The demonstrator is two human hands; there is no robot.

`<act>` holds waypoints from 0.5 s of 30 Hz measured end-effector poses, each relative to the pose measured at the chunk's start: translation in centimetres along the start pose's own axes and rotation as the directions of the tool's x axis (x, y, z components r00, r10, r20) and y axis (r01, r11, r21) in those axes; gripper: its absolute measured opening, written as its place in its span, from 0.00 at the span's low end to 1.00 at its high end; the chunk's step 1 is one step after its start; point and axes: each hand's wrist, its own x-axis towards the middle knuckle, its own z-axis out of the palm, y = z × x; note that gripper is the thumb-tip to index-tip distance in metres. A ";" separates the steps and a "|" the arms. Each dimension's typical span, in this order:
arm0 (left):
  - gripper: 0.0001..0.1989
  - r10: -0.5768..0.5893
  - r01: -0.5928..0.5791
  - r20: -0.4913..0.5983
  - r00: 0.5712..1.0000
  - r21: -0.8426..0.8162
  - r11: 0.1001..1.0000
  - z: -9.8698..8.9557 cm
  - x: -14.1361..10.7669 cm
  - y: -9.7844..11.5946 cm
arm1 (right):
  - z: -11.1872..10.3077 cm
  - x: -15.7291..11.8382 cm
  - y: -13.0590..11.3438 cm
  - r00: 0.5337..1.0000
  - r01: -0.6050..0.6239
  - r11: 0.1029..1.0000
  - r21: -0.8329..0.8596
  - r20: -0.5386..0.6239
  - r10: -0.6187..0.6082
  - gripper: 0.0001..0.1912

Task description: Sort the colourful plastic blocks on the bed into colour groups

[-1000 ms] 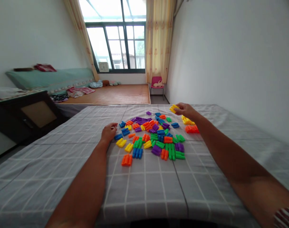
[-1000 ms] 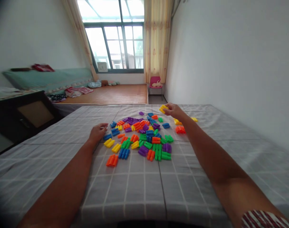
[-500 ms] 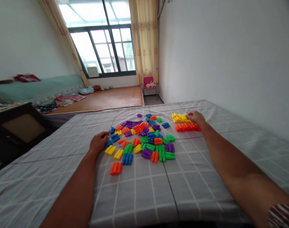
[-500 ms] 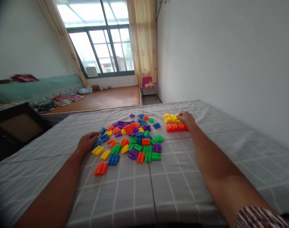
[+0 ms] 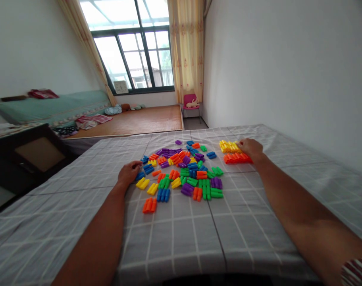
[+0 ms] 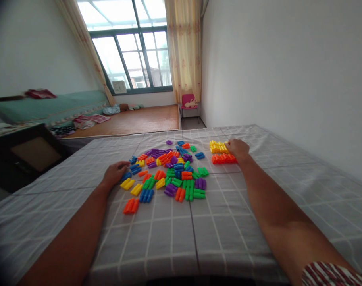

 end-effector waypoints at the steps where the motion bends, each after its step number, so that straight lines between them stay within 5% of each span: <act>1: 0.18 -0.002 0.002 0.002 1.000 0.004 1.000 -0.1 -0.1 0.2 | -0.3 -0.1 -0.1 1.000 -0.003 1.000 -0.002 -0.013 0.003 0.22; 4: 0.18 0.005 -0.005 0.001 1.000 0.017 1.000 -0.1 -0.5 0.8 | -2.0 -0.4 -1.3 0.994 0.060 0.998 0.019 -0.091 -0.058 0.22; 8: 0.18 0.008 -0.008 0.006 1.000 0.015 1.000 -0.1 -0.9 1.4 | -4.1 -2.3 -6.8 0.906 0.403 0.901 0.160 -0.210 -0.368 0.19; 10: 0.17 -0.004 0.003 0.007 1.000 0.019 1.000 -0.1 -1.0 1.6 | -4.4 -4.2 -11.2 0.793 0.609 0.748 0.265 -0.198 -0.576 0.17; 12: 0.17 -0.018 0.018 0.000 1.000 0.024 1.000 0.0 -1.1 1.7 | -4.0 -6.3 -16.1 0.628 0.759 0.553 0.345 -0.159 -0.762 0.13; 15: 0.16 -0.030 0.030 -0.001 1.000 0.011 0.999 0.1 -1.1 1.6 | -2.7 -8.6 -23.6 0.445 0.854 0.372 0.364 -0.142 -0.884 0.13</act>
